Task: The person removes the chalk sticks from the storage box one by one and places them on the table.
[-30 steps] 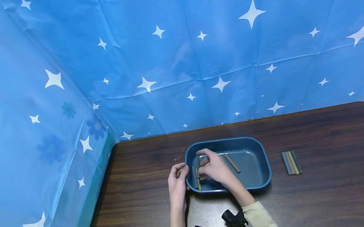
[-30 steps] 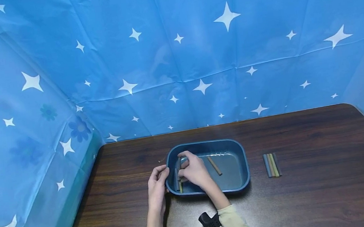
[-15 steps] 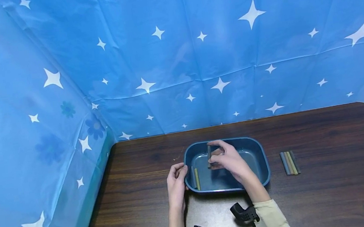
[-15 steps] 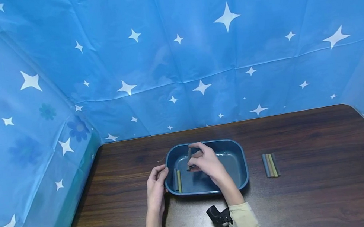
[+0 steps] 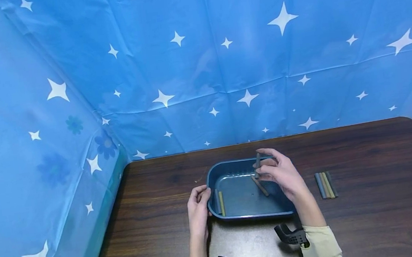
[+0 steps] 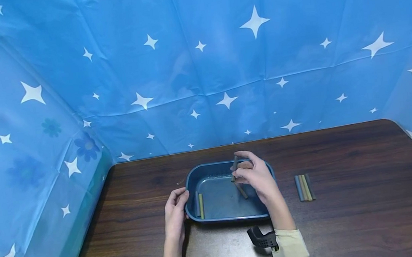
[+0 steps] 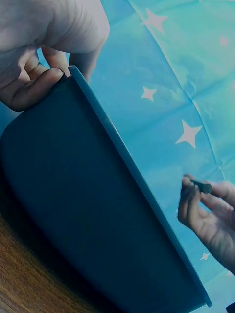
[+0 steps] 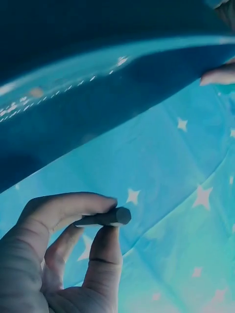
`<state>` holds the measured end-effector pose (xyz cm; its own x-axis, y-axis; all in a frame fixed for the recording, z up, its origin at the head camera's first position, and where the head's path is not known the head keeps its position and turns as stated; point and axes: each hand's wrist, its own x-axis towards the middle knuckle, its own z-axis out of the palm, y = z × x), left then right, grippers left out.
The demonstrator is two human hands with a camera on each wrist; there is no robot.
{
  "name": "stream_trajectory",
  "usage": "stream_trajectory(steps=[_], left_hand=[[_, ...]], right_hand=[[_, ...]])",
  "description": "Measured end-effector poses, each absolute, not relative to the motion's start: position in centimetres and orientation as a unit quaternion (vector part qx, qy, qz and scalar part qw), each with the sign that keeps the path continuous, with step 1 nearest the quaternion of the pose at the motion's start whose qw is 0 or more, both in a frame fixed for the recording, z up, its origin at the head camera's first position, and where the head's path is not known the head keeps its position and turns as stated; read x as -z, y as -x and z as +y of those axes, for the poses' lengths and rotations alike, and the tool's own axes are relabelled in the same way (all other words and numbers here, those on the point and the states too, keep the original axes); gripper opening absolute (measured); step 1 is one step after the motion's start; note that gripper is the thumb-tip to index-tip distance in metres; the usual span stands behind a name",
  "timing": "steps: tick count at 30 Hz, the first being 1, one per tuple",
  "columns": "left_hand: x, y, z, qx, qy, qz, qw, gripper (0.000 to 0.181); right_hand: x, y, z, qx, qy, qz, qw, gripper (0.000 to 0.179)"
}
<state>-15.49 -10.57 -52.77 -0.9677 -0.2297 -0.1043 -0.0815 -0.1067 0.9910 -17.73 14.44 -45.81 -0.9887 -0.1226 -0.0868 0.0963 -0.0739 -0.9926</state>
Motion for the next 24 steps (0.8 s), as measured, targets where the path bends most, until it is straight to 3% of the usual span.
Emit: stream_trajectory(steps=[24], left_hand=[[52.7, 15.4, -10.8, 0.743, -0.12, -0.658, 0.039, 0.03]], right_hand=[[45.4, 15.9, 20.1, 0.698, 0.008, 0.715, 0.04, 0.063]])
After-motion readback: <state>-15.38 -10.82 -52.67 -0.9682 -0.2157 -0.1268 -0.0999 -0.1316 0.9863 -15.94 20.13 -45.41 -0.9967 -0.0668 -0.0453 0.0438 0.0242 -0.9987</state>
